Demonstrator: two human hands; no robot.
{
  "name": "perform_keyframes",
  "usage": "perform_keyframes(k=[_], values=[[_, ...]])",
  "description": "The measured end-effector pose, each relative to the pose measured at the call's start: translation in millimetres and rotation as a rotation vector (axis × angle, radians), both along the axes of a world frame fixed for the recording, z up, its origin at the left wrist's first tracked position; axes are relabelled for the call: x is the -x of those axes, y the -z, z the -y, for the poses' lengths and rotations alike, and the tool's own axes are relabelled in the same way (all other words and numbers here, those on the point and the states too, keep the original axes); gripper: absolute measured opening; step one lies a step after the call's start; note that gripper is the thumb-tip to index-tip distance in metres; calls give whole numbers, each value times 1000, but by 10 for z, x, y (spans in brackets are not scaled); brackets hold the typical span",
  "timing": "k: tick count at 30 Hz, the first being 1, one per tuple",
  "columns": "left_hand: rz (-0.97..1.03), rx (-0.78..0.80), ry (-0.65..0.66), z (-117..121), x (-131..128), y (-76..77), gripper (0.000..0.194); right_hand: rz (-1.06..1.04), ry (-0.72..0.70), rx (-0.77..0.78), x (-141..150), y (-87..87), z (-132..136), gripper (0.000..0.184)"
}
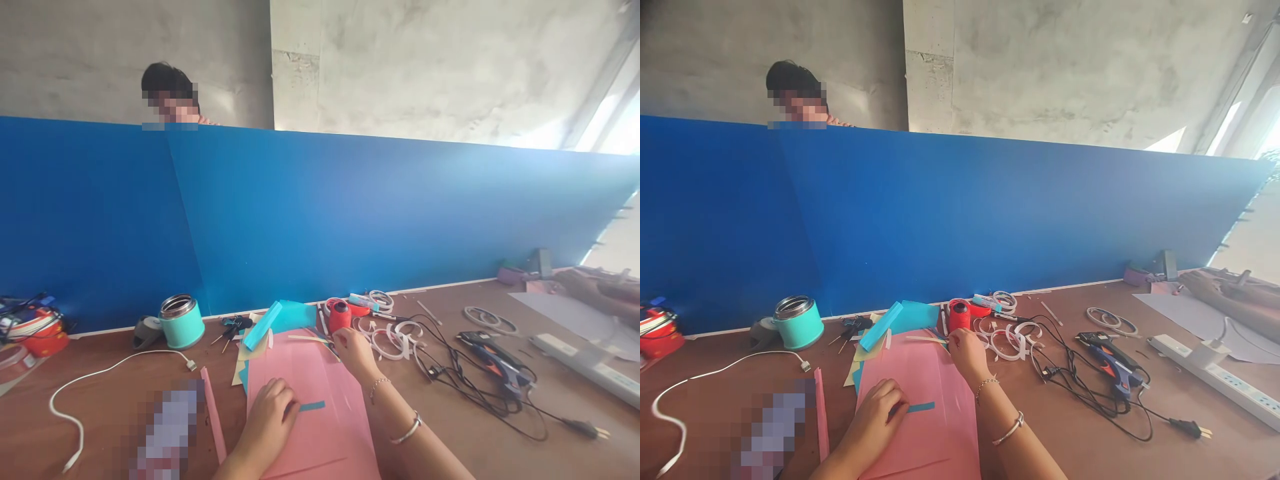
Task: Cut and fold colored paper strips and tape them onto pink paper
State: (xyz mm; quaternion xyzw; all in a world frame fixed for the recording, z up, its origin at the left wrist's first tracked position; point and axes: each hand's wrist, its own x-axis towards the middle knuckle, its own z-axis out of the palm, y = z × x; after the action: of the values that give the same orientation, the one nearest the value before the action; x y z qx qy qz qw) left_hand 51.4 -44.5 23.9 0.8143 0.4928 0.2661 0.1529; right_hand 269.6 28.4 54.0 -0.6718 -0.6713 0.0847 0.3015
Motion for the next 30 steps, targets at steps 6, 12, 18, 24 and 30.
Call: perform_keyframes(k=[6, 12, 18, 24, 30], values=[[-25, 1, -23, 7, -19, -28, 20, -25, 70, -6, -57, 120, 8, 19], [-45, -14, -15, 7, -13, -35, 20, -208, 301, -127, -100, 179, -307, 56], [-50, -5, 0, -13, 0, -5, 21, -277, 290, 9, -12, 113, -589, 66], [-13, 8, 8, -15, 12, 5, 20, -255, 254, -33, 72, 101, -619, 48], [-9, 2, 4, -12, 5, -3, 19, -212, 271, -57, -12, -29, -573, 46]])
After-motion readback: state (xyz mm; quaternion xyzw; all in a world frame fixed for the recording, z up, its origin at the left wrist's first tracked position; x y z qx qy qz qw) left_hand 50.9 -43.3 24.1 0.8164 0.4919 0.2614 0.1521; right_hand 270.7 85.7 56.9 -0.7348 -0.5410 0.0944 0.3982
